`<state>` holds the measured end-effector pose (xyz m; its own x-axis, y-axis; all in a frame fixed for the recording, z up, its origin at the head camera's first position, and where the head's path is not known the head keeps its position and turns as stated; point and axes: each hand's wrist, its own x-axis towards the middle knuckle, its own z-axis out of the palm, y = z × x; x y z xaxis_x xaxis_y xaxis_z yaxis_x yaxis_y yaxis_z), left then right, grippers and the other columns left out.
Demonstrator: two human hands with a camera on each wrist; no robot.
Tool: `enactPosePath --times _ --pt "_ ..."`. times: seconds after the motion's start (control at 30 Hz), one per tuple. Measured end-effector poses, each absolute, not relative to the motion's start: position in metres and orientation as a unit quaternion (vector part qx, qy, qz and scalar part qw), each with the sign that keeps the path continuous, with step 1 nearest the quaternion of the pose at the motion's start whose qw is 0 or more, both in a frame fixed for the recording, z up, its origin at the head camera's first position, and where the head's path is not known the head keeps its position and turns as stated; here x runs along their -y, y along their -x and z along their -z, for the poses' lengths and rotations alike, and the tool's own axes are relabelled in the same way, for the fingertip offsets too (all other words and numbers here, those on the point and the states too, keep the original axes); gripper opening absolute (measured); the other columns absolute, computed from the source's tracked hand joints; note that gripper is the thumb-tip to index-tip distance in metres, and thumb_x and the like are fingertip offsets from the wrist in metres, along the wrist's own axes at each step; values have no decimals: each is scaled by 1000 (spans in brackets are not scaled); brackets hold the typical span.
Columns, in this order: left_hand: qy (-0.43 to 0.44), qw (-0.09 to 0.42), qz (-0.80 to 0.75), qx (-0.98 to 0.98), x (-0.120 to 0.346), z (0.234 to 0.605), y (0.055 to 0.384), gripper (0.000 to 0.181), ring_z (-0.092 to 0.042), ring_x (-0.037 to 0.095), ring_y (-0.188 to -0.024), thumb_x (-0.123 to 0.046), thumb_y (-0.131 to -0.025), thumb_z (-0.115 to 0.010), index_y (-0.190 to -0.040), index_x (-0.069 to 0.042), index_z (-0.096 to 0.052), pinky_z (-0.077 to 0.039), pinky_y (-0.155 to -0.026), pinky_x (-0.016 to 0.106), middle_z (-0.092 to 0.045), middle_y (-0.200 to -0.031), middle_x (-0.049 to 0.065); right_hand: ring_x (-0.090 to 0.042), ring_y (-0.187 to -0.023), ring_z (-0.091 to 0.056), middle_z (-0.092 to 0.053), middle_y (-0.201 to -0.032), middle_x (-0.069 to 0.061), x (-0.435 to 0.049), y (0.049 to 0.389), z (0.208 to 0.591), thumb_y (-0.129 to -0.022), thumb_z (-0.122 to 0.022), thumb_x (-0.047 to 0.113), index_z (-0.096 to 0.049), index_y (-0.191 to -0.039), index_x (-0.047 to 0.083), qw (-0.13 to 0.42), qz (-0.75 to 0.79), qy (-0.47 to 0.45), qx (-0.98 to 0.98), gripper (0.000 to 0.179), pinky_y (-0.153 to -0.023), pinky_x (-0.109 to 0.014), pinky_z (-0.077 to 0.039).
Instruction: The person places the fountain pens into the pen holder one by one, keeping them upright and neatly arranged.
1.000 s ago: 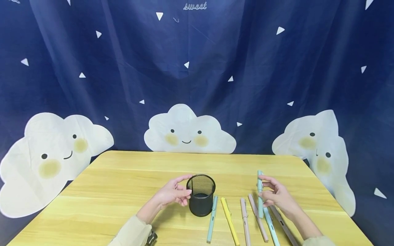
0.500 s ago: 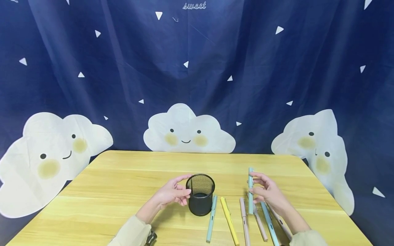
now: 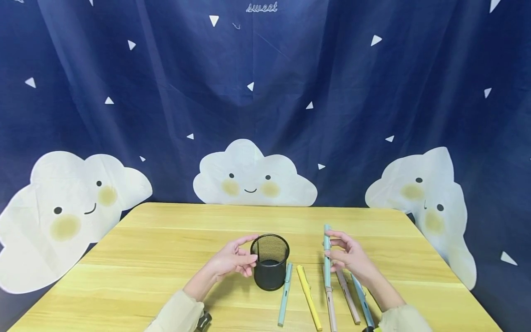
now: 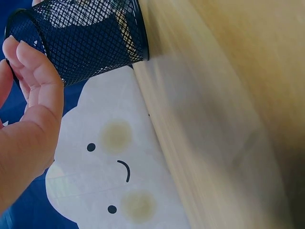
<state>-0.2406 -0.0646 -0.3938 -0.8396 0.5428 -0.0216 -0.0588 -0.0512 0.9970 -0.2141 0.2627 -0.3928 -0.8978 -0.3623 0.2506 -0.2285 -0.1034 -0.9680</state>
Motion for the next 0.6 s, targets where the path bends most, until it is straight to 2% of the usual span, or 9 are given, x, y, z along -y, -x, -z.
enactPosePath --times 0.33,0.6 --pt "-181 217 -698 -658 65 393 240 65 -56 13 -48 1 -84 -58 -139 -3 -25 -50 -48 23 -59 -67 9 -12 -76 -57 -49 -108 -11 -254 216 390 -88 -49 -4 -46 -125 13 52 710 215 -669 41 -59 -32 -54" --pt "-181 218 -703 -653 65 392 240 63 -56 12 -48 3 -85 -56 -139 -1 -25 -50 -47 22 -59 -66 8 -10 -77 -55 -55 -107 -9 -246 218 387 -91 -47 -2 -46 -125 10 40 721 229 -652 36 -56 -29 -53"
